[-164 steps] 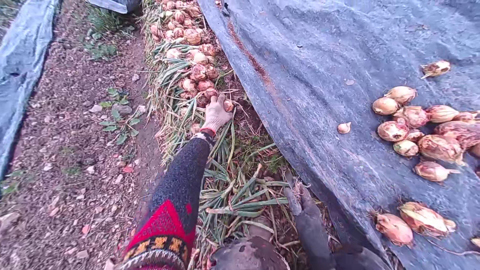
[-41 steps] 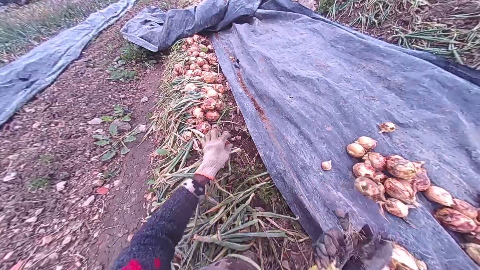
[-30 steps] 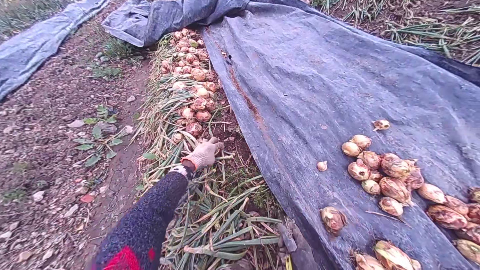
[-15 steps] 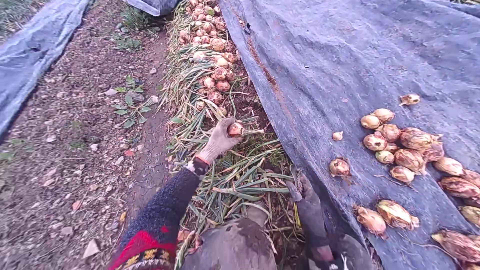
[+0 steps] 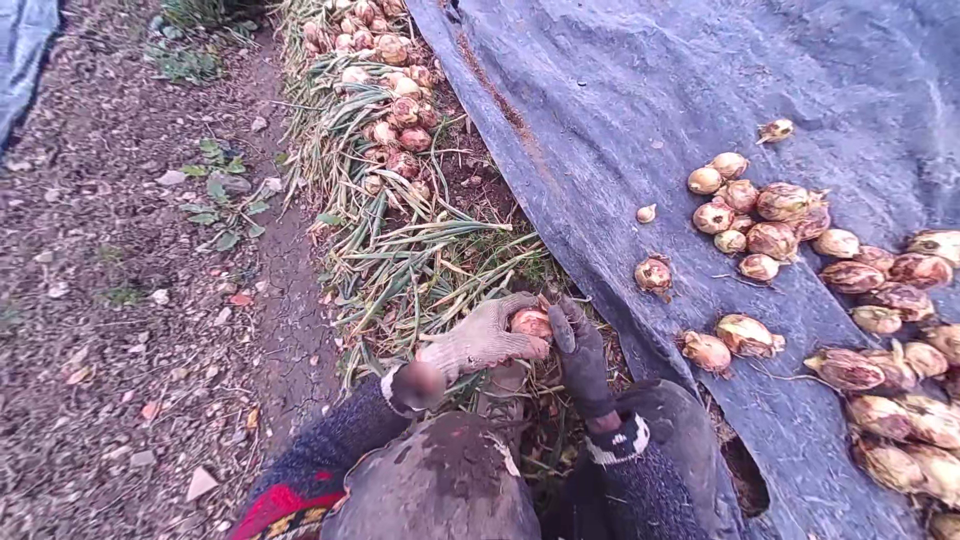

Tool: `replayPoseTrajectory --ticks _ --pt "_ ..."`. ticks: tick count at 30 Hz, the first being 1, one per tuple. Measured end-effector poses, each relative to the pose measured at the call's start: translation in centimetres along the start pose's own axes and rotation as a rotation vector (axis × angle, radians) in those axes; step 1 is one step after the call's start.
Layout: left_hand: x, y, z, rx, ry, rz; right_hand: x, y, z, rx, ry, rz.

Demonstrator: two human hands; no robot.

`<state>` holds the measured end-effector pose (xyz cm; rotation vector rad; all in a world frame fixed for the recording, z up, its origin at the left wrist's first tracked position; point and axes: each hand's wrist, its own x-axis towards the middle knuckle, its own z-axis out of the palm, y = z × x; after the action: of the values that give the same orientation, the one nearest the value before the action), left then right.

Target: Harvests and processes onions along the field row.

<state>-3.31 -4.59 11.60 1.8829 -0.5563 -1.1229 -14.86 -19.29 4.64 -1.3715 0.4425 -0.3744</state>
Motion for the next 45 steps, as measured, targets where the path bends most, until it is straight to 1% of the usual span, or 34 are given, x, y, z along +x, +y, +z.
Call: replayPoseTrajectory --ticks 4,7,8,9,10,11,12,13,14,16,17,18,19,20,22,23,24,26,28,30,31,32,33,34,35,36,37,38,39,40,41,42,43,45 --pt "0.2 -1.3 0.1 0.031 0.032 0.032 0.3 0.4 0.1 0.080 -0.065 0.164" --pt "0.6 -2.7 0.5 0.299 0.204 0.160 0.5 1.1 0.4 0.149 -0.087 0.249" --pt "0.9 -3.5 0.5 0.352 0.275 0.163 0.2 0.9 0.4 0.181 -0.104 0.242" --pt "1.3 -4.5 0.1 0.336 0.346 0.114 -0.5 0.1 0.4 0.222 -0.138 0.206" --pt "1.8 -5.7 -0.8 0.229 0.409 0.028 -1.0 -1.2 0.4 0.272 -0.190 0.152" --pt "2.3 -7.0 -2.0 0.033 0.469 -0.071 -1.5 -2.6 0.4 0.309 -0.231 0.096" --pt "2.7 -8.2 -3.2 -0.224 0.507 -0.128 -1.6 -3.2 0.7 0.295 -0.221 0.046" --pt "2.6 -8.9 -4.4 -0.461 0.500 -0.148 -1.5 -2.9 1.0 0.232 -0.178 0.019" --pt "2.4 -8.9 -5.4 -0.605 0.476 -0.136 -1.3 -1.9 0.7 0.085 -0.183 0.026" --pt "2.5 -7.4 -6.3 -0.641 0.467 -0.058 -0.5 0.9 0.1 -0.264 -0.273 0.143" --pt "2.7 -6.3 -6.0 -0.567 0.491 -0.021 -0.4 1.9 -0.2 -0.276 -0.316 0.227" --pt "2.9 -5.0 -5.5 -0.433 0.510 0.009 -0.3 2.4 -0.2 -0.167 -0.320 0.347" --pt "3.0 -3.9 -4.7 -0.237 0.516 0.036 -0.3 2.5 -0.2 -0.031 -0.305 0.457" --pt "2.8 -3.0 -3.9 0.040 0.487 0.051 -0.2 2.7 0.3 0.116 -0.266 0.543" --pt "1.9 -1.7 -1.3 0.598 0.353 0.088 0.5 2.7 0.9 0.376 -0.230 0.694" --pt "1.6 -1.3 0.2 0.764 0.272 0.096 0.8 2.5 1.2 0.460 -0.195 0.761" --pt "1.3 -1.2 1.4 0.843 0.199 0.095 0.9 2.5 1.1 0.522 -0.156 0.807" --pt "1.5 -1.4 2.4 0.814 0.129 0.138 1.2 2.7 0.7 0.679 -0.079 0.892" --pt "2.6 -1.9 1.8 0.663 0.182 0.266 1.5 2.9 -0.3 0.904 -0.145 0.958" --pt "4.5 -1.3 -0.2 0.528 0.305 0.384 1.6 1.3 -0.9 1.055 -0.184 0.853" --pt "5.6 -1.0 -1.9 0.521 0.428 0.408 1.3 0.1 -1.4 1.124 -0.179 0.715" --pt "6.8 -1.3 -4.4 0.582 0.595 0.383 1.2 -1.2 -2.3 1.184 -0.172 0.518" --pt "8.1 -2.1 -7.6 0.662 0.748 0.288 1.3 -2.4 -3.6 1.175 -0.155 0.310" --pt "9.3 -3.3 -11.1 0.736 0.837 0.144 1.3 -3.3 -5.0 1.074 -0.128 0.125" --pt "10.5 -4.6 -14.4 0.792 0.871 -0.006 1.7 -3.7 -6.1 0.963 -0.090 0.016" --pt "11.6 -5.9 -17.2 0.813 0.881 -0.119 2.1 -3.8 -6.5 0.870 -0.041 -0.015" --pt "12.6 -7.3 -19.6 0.816 0.915 -0.150 2.5 -3.4 -6.0 0.758 0.004 -0.006" --pt "13.6 -8.5 -21.5 0.815 0.951 -0.130 2.7 -2.2 -5.2 0.616 0.006 0.043" --pt "14.4 -9.5 -23.1 0.819 0.965 -0.092 2.5 -0.8 -4.3 0.442 -0.022 0.155" --pt "15.1 -10.4 -24.4 0.825 0.952 -0.075 1.9 0.4 -3.3 0.244 -0.098 0.295" --pt "15.8 -11.2 -25.5 0.845 0.927 -0.114 1.4 1.2 -2.4 0.080 -0.236 0.415" --pt "16.5 -11.8 -26.4 0.868 0.907 -0.208 1.2 1.4 -1.6 -0.025 -0.389 0.509" --pt "17.0 -12.3 -27.0 0.875 0.889 -0.350 0.9 1.5 -0.8 -0.042 -0.525 0.583" --pt "17.6 -13.9 -28.1 0.770 0.875 -0.604 0.4 2.1 0.3 0.096 -0.711 0.719"
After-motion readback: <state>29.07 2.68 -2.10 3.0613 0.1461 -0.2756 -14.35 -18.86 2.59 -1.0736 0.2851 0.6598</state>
